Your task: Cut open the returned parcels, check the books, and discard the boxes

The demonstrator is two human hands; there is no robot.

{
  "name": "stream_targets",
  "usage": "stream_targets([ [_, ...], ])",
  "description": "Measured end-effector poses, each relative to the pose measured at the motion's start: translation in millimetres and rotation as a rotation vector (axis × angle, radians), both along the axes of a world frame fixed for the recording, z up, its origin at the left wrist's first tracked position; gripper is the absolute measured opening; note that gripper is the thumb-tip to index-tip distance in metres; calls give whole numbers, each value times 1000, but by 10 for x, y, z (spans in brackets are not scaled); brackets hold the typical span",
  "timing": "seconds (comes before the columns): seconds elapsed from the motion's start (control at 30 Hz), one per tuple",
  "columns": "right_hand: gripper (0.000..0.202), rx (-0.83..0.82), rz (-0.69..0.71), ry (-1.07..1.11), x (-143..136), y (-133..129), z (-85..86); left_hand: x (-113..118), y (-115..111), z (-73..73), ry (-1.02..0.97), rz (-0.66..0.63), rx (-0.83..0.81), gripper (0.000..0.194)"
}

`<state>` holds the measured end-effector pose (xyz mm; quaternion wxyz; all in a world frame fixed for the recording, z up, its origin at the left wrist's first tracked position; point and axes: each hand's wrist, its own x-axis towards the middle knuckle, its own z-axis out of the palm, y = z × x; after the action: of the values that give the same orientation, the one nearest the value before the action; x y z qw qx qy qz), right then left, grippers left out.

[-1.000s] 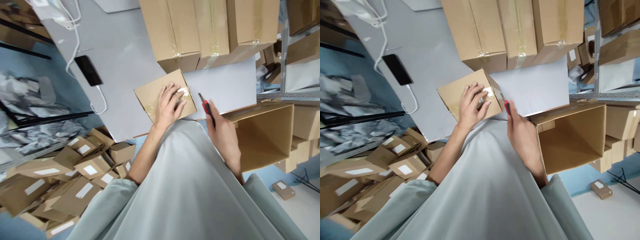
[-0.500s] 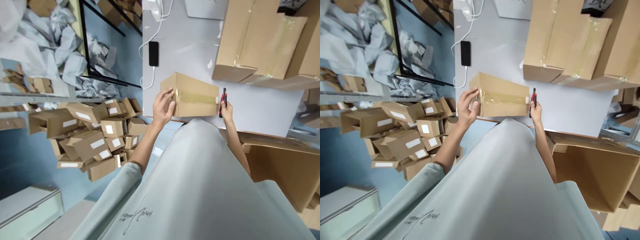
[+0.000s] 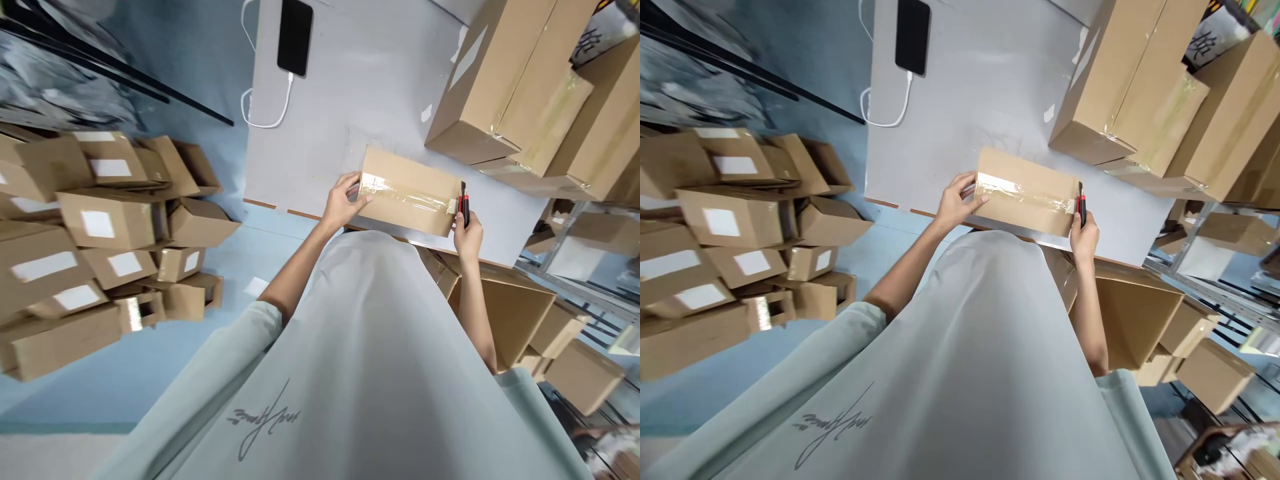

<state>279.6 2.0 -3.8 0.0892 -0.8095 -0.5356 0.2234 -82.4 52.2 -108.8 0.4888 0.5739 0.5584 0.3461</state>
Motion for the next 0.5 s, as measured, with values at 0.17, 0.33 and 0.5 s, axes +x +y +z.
stream_targets([
  [0.17, 55, 55, 175, -173, -383, 140, 324, -97, -10, -108, -60, -72, -15, 104],
  [0.33, 59, -172, 666, -112, -1158, 423, 587, -233, 32, -115, -104, -239, -24, 111],
  [0.5, 59, -470, 883, -410, -1687, 694, 699, -217, 82, -170, -174, -285, -43, 110],
])
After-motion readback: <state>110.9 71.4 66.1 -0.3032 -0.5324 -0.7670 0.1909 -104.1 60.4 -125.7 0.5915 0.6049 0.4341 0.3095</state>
